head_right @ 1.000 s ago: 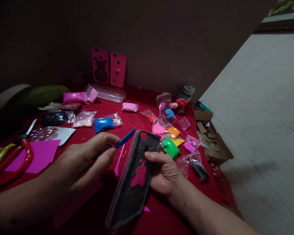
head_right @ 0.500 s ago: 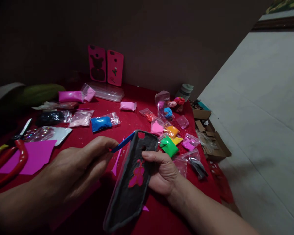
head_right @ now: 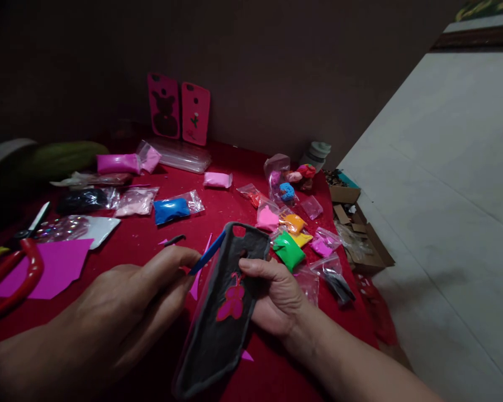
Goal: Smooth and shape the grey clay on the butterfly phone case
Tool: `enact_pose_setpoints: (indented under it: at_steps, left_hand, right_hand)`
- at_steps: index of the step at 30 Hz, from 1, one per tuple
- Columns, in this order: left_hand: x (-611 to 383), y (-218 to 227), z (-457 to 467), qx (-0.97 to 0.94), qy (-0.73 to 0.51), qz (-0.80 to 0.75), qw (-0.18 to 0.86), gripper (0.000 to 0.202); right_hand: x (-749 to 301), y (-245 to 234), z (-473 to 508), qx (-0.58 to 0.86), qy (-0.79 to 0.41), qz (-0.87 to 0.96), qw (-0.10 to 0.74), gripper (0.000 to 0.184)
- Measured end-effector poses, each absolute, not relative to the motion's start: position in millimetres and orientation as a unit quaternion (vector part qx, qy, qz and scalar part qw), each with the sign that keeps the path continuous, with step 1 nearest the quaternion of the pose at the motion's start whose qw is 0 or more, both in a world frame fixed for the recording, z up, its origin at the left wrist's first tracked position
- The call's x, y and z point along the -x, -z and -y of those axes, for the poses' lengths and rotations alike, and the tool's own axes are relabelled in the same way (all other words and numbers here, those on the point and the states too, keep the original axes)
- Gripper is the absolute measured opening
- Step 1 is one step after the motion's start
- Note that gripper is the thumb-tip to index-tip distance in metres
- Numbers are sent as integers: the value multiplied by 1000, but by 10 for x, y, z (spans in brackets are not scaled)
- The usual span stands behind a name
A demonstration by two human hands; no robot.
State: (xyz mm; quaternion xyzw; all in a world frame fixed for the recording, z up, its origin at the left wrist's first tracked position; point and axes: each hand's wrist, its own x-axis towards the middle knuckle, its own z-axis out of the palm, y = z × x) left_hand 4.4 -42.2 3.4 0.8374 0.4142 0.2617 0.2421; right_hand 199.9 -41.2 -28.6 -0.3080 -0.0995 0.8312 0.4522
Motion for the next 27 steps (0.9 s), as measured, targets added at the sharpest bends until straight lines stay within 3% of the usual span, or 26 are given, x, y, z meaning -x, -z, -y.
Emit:
enact_pose_setpoints:
  at_steps: [11,27]
  left_hand:
    - [14,-132,368,-824,-303,-386,283,14]
    - [-14,-247,359,-788,-264,-408,377,19]
  right_hand:
    - [-1998,229,406,316,-823,93,463,21]
    - [-1986,218,426,313,-824,103,462,22]
